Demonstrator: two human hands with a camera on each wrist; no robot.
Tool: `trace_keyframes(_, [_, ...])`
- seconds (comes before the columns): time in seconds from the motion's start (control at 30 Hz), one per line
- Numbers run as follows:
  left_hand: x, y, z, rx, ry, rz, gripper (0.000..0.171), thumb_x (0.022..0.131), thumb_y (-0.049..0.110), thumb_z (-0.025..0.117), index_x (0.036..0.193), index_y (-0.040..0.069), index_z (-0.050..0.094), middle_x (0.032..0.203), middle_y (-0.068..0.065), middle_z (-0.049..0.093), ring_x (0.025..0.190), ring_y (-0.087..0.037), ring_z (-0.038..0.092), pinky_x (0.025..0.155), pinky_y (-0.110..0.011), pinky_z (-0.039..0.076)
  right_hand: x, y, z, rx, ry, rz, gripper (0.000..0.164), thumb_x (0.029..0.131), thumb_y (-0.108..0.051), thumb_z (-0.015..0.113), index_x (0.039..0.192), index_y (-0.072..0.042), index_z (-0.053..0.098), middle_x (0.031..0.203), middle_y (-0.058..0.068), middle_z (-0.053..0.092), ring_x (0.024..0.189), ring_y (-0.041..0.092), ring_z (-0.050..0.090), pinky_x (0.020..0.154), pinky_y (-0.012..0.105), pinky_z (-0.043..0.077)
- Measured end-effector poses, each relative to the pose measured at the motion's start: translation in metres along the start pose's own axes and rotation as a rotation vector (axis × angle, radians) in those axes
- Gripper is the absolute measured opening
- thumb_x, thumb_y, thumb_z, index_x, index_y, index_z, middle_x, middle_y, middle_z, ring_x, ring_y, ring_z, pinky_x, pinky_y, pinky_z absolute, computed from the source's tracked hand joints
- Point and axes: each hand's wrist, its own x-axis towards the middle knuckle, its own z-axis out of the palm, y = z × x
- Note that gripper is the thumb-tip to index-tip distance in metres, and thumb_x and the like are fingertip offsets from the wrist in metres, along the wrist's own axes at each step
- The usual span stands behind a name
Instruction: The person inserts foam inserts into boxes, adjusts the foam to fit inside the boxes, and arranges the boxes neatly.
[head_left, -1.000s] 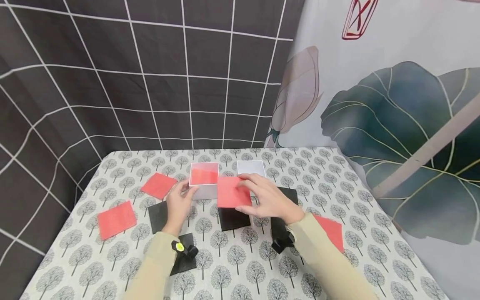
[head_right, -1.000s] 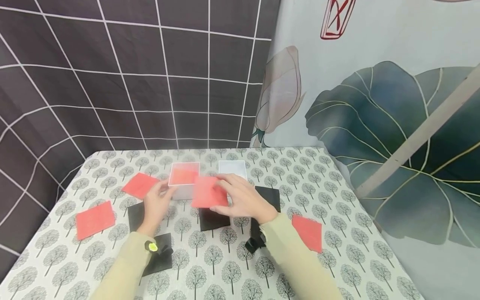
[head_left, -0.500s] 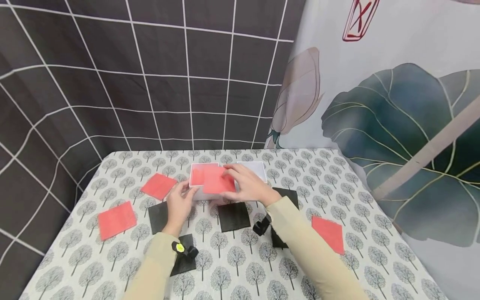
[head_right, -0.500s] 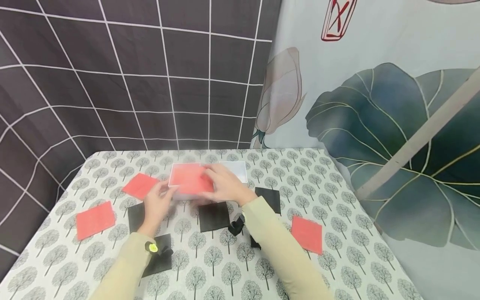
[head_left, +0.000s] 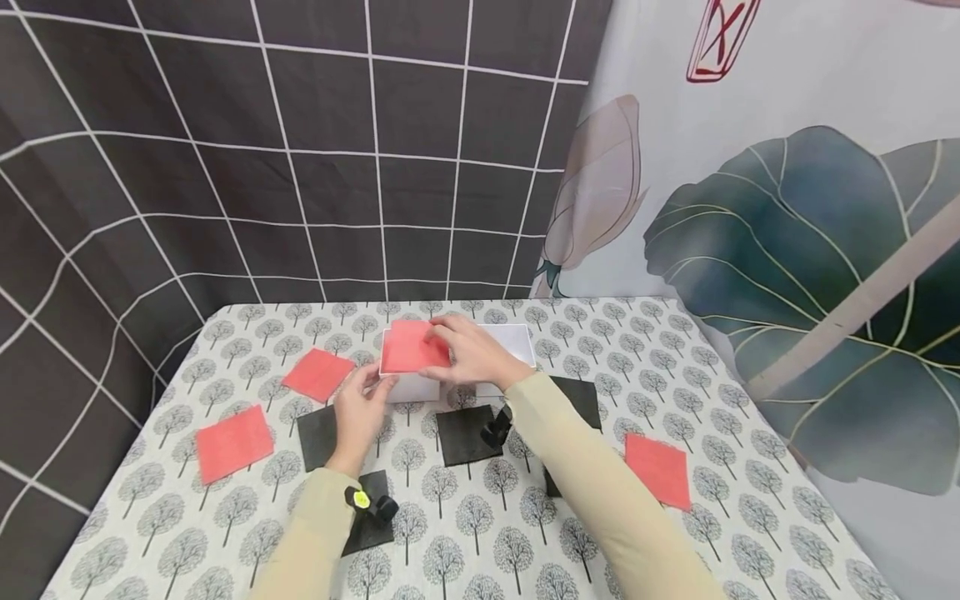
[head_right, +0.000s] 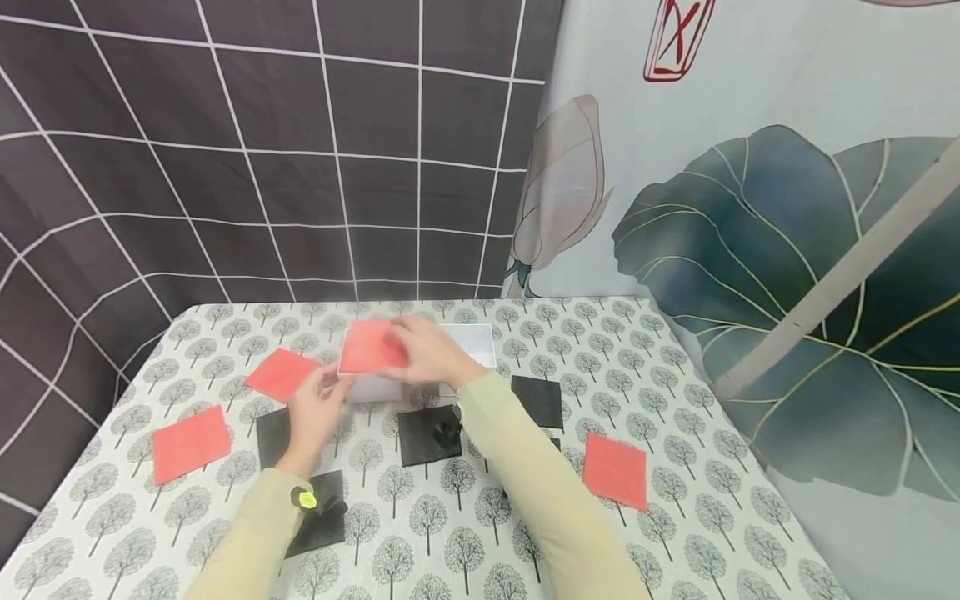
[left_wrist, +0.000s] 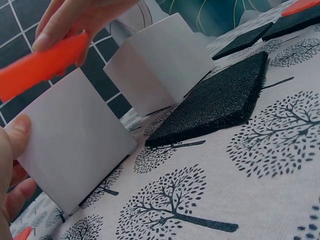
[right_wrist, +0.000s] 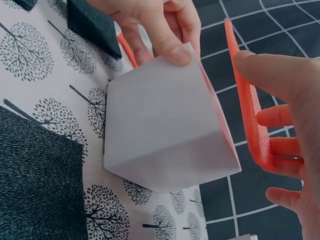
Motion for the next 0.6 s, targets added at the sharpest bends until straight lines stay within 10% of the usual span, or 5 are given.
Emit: trace_keyframes(0.6, [-0.002, -0.002, 0.001, -0.002, -0.002, -0.018, 0.033, 0.082, 0.016, 0.072, 0.111, 0.002, 0.063, 0.104, -0.015, 0.062, 0.101, -0.028, 0.060, 0.084, -0.030, 0.052, 0.019, 0.001, 0.015, 0.019, -0.105, 0.048, 0.047, 0.081, -0.051, 0.063, 0.117, -0.020, 0.062, 0.137, 0.008, 0.044, 0.122, 0.023, 0.041, 0.099, 0.044, 0.040])
